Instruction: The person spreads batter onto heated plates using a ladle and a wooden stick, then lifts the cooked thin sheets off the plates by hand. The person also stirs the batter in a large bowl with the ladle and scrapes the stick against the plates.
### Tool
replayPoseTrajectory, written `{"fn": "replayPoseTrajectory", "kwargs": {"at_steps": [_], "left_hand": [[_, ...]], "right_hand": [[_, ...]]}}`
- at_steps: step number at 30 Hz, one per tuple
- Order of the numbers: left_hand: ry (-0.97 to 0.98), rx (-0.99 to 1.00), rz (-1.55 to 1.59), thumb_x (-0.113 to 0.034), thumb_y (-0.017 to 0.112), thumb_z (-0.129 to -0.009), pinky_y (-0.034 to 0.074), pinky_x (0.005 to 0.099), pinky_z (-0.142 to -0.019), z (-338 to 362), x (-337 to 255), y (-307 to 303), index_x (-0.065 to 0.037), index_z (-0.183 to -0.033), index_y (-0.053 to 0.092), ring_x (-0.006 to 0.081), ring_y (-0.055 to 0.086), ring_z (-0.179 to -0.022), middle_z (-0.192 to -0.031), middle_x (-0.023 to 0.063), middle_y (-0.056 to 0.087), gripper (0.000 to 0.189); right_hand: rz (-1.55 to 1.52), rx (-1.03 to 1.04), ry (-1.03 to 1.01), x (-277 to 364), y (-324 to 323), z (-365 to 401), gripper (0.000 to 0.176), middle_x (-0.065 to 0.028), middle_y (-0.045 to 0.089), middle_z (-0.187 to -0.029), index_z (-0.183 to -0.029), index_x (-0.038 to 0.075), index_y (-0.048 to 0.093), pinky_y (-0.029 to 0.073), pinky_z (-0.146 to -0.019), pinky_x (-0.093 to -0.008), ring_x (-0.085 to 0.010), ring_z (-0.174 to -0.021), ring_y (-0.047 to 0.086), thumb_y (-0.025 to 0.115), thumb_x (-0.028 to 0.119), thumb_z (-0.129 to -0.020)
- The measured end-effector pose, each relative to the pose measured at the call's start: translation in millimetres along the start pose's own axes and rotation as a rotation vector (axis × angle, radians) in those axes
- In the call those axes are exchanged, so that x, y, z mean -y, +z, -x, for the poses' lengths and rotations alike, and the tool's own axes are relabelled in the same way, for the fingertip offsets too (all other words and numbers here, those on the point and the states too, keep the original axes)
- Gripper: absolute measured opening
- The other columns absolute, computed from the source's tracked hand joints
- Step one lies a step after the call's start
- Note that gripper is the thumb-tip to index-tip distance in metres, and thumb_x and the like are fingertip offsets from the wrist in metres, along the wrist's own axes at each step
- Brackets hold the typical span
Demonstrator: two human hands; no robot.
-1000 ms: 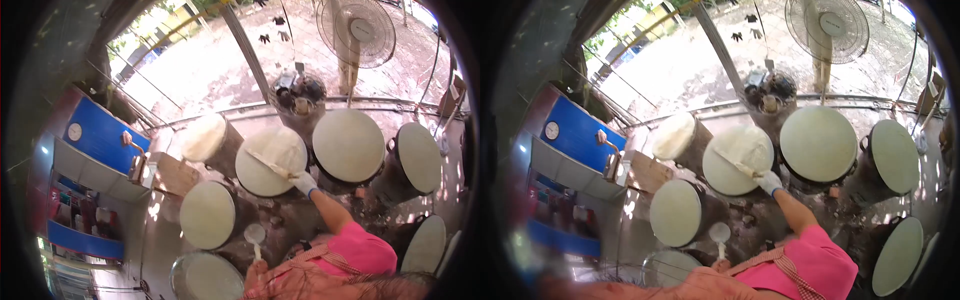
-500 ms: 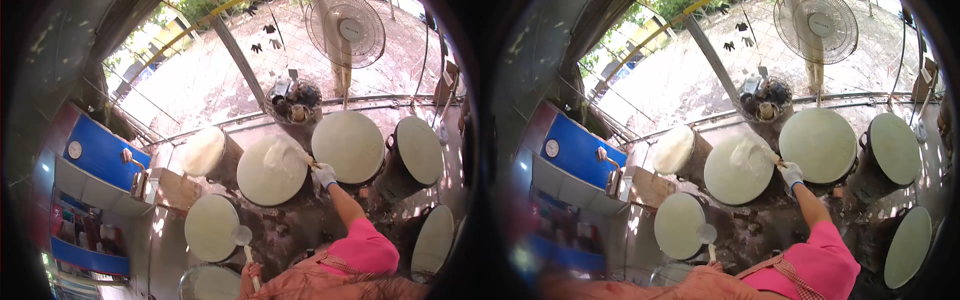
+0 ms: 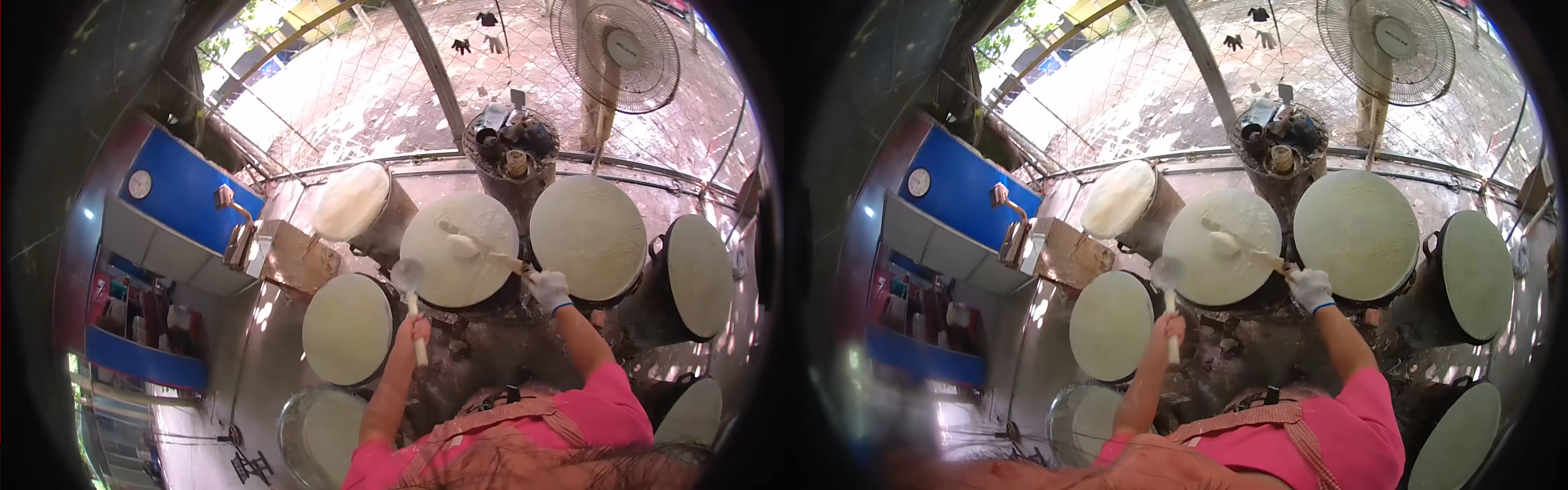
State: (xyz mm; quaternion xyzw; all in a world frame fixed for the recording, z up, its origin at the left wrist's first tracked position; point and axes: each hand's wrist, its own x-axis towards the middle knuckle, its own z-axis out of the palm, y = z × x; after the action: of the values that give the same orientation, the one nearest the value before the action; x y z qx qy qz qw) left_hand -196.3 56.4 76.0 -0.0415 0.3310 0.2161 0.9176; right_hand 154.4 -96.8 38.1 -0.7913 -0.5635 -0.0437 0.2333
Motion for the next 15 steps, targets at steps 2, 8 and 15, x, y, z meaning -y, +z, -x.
{"fn": "replayPoseTrajectory", "kwargs": {"at_steps": [2,8,15], "left_hand": [[0.229,-0.032,-0.159,-0.01,0.047,-0.085,0.026,0.022,-0.03,-23.5,11.3,19.7,-0.01,-0.067,0.034,0.0084,0.029,-0.036,-0.051,-0.002,0.031,0.022],[0.328,-0.308,-0.342,-0.007,0.05,-0.082,0.027,0.0244,-0.03,-99.5,50.9,75.8,-0.01,-0.07,0.033,0.009,0.03,-0.036,-0.052,-0.0021,0.031,0.02],[0.186,-0.031,-0.381,-0.02,0.05,-0.089,0.027,0.0249,-0.031,30.3,68.9,-4.6,-0.01,-0.074,0.035,0.008,0.03,-0.037,-0.05,-0.0021,0.028,0.023]], "right_hand": [[0.027,-0.016,0.107,-10.2,-3.4,11.0,0.02,-0.0137,0.061,-0.065,-0.079,0.013,0.064,0.047,-0.052,-0.0445,-0.0324,-0.056,0.059,0.058,0.032,-0.08],[-0.024,0.087,0.221,59.0,1.5,61.4,0.021,-0.0134,0.06,-0.067,-0.085,0.016,0.067,0.048,-0.057,-0.0439,-0.0327,-0.059,0.059,0.06,0.035,-0.079],[-0.116,-0.126,0.133,93.8,-35.5,97.7,0.023,-0.0116,0.059,-0.066,-0.093,0.016,0.067,0.045,-0.053,-0.0423,-0.0304,-0.057,0.057,0.066,0.029,-0.074]]}}
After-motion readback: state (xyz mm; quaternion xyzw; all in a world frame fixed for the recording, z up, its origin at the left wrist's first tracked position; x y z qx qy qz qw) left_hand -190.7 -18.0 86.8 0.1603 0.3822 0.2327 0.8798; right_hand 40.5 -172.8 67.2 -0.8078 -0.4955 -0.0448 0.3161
